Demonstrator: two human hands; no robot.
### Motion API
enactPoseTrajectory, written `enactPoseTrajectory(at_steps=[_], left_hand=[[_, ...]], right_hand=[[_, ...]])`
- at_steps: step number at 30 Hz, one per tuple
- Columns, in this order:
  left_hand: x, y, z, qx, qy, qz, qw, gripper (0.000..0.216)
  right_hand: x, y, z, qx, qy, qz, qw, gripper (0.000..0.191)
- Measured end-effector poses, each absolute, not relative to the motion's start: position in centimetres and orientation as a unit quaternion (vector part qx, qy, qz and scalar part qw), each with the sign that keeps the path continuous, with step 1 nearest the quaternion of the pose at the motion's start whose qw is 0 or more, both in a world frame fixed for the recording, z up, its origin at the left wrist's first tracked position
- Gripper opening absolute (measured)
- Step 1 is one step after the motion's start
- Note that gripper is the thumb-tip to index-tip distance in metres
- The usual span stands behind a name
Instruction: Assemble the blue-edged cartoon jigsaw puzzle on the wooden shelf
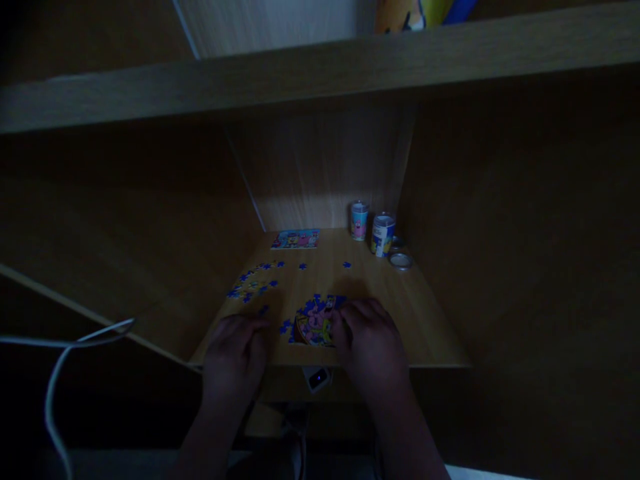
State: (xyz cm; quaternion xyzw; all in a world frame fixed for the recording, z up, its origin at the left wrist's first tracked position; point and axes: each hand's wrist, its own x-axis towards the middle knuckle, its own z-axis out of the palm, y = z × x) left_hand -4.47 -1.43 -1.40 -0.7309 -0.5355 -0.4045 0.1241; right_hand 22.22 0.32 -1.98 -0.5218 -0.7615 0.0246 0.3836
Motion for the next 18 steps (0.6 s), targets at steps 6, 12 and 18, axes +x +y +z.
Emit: enactPoseTrajectory(at_steps=[6, 12, 18], left_hand=[[-3.8, -1.0, -1.9, -0.72, -0.542, -0.4, 0.166, 0.019], [-3.7, -1.6, -2.2, -0.75, -0.448, -0.452, 0.184, 0.021], [-4.1, -2.5, -3.0, -0.761, -0.387, -0.491, 0.172, 0.021]], right_hand=[[22.4, 0.2, -1.9, -0.529, -0.726, 0.012, 0.439, 0.024], [22.4, 0.1, -2.4, -0.533, -0.722, -0.032, 0.44, 0.025], [22.2, 0.0, -2.8, -0.528, -0.724, -0.102, 0.432, 0.027]])
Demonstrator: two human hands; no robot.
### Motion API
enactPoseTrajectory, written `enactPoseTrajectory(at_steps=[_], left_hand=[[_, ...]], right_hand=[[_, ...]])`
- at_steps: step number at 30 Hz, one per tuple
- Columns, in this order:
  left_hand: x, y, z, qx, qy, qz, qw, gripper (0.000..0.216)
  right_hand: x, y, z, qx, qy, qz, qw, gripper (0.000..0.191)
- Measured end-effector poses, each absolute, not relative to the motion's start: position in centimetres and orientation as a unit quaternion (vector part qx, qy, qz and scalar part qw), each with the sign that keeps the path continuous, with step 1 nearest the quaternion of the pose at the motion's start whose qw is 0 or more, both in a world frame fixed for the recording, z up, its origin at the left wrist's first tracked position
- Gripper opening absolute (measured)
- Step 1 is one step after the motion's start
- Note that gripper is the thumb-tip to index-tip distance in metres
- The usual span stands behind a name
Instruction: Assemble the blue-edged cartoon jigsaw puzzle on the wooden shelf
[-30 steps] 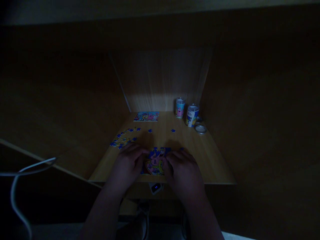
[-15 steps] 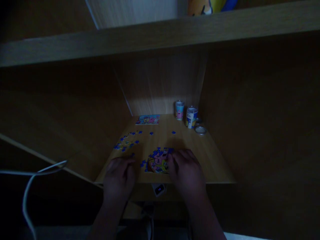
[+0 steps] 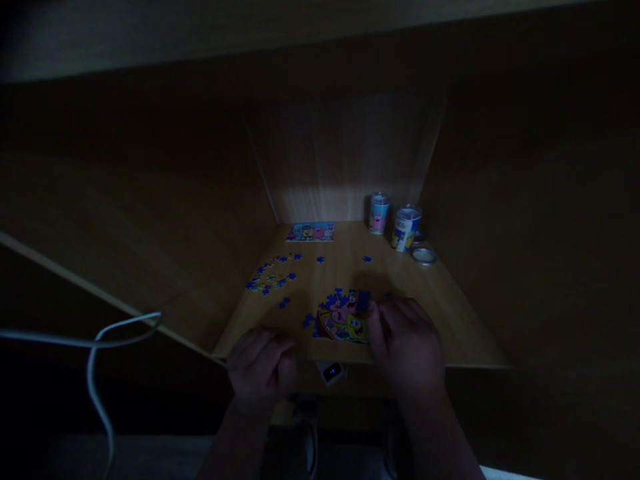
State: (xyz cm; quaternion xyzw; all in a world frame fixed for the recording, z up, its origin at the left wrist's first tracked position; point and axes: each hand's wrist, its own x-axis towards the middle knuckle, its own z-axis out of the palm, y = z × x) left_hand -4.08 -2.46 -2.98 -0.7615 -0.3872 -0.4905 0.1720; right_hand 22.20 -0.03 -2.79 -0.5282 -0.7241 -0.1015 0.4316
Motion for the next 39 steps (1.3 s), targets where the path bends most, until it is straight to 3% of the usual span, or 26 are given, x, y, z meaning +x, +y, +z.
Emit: enactPoseTrajectory(at_steps=[8, 16, 32, 39], left_hand=[[-4.0, -2.3, -3.3, -0.748, -0.384, -0.508, 0.19, 0.02], [-4.0, -2.2, -3.7, -0.737, -0.409, -0.497, 0.206, 0.019], [-3.4, -1.9, -3.2, -0.721, -0.454, -0.475, 0.219, 0.02], [-3.2, -1.4, -2.8, -0.717, -0.48, -0.456, 0.216, 0.02]], right_hand=[[22.2, -1.8, -3.1, -0.474, -0.701, -0.185, 0.501, 0.036], [22.5, -2.7, -3.5, -0.42, -0.705, -0.159, 0.548, 0.03], [22.5, -2.8, -3.5, -0.433, -0.697, -0.136, 0.555, 0.028], [22.4, -2.4, -3.5, -0.461, -0.705, -0.148, 0.518, 0.033]])
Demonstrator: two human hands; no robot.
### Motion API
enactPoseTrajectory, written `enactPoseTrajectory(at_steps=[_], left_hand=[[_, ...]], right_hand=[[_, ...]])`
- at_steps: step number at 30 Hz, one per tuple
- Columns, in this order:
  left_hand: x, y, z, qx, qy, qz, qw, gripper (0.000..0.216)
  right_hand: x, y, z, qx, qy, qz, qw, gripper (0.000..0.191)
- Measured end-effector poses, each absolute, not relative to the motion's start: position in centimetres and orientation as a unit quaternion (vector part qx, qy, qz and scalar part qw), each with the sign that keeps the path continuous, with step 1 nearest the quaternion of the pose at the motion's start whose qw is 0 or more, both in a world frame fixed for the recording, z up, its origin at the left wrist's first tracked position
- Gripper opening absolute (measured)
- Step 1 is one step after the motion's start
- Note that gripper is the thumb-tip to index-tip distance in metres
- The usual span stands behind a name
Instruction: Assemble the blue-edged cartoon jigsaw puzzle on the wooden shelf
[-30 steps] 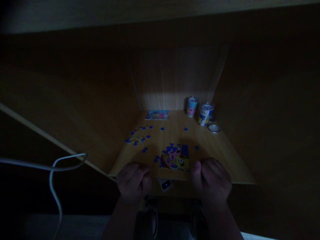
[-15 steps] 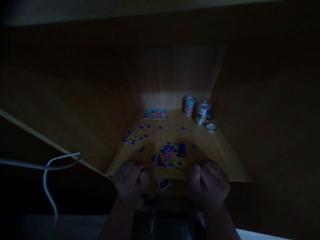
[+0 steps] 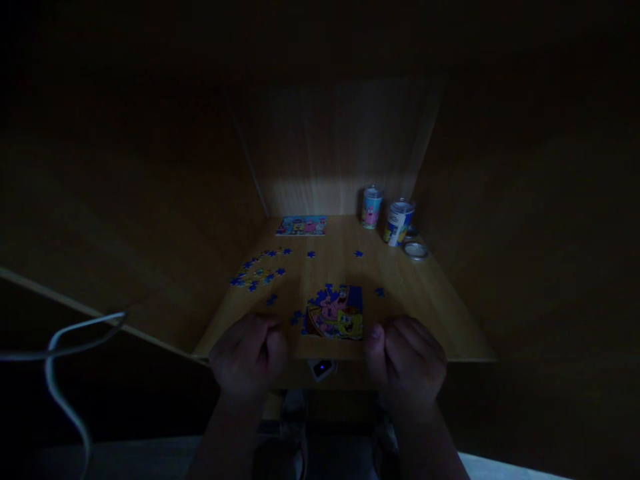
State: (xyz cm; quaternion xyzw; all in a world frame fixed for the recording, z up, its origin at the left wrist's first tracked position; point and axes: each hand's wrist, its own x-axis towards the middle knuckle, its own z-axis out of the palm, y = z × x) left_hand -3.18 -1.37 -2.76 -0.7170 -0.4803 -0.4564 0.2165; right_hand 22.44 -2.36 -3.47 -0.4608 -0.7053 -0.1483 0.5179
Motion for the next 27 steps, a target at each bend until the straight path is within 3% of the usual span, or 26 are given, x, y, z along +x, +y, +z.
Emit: enactPoseTrajectory(at_steps=[27], left_hand=[[-3.16, -1.28, -2.54, -0.713, -0.484, -0.455, 0.226, 0.021]], right_hand=[[22.04, -1.78, -2.88, -0.484, -0.708, -0.155, 0.49, 0.042]])
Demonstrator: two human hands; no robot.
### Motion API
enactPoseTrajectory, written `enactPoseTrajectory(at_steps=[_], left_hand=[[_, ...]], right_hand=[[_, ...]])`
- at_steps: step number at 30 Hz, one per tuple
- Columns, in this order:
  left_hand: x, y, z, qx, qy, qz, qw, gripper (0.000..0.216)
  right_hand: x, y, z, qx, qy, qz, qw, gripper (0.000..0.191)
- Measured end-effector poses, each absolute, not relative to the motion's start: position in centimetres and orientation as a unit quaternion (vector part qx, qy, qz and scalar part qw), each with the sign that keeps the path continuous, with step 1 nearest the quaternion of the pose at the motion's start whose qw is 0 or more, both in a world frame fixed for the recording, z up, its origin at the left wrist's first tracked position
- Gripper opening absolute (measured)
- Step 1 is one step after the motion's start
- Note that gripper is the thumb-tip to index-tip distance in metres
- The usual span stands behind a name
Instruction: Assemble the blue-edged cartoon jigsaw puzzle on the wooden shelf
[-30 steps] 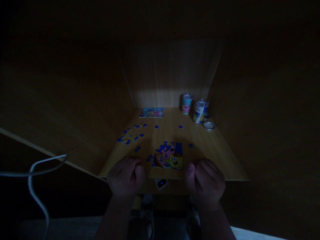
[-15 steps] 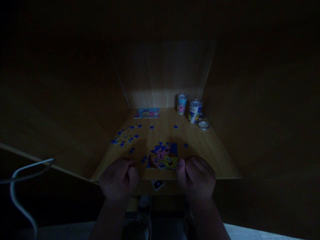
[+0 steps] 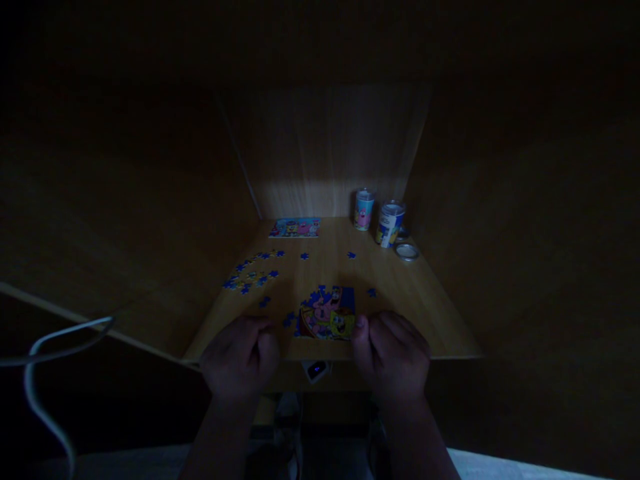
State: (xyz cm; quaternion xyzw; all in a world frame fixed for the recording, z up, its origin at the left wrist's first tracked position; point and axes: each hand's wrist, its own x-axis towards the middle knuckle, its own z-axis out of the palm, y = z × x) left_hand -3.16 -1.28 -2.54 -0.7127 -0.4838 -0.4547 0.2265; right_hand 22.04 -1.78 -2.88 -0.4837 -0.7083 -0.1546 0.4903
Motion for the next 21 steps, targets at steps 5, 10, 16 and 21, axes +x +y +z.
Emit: enactPoseTrajectory(at_steps=[5, 10, 16, 21], left_hand=[[-3.1, -1.2, -2.4, -0.712, -0.483, -0.457, 0.225, 0.02], [-3.4, -1.2, -2.8, -0.715, -0.481, -0.456, 0.223, 0.019], [-3.6, -1.3, -3.3, -0.715, -0.487, -0.449, 0.222, 0.019], [-3.5, -1.2, -3.4, -0.714, -0.495, -0.444, 0.219, 0.018]], right_hand=[[22.1, -1.8, -2.9, -0.488, -0.707, -0.165, 0.484, 0.042], [22.0, -1.6, -2.8, -0.488, -0.709, -0.165, 0.482, 0.04], [21.9, -1.6, -2.6, -0.486, -0.711, -0.16, 0.482, 0.041], [22.0, -1.6, -2.7, -0.492, -0.711, -0.16, 0.475, 0.04]])
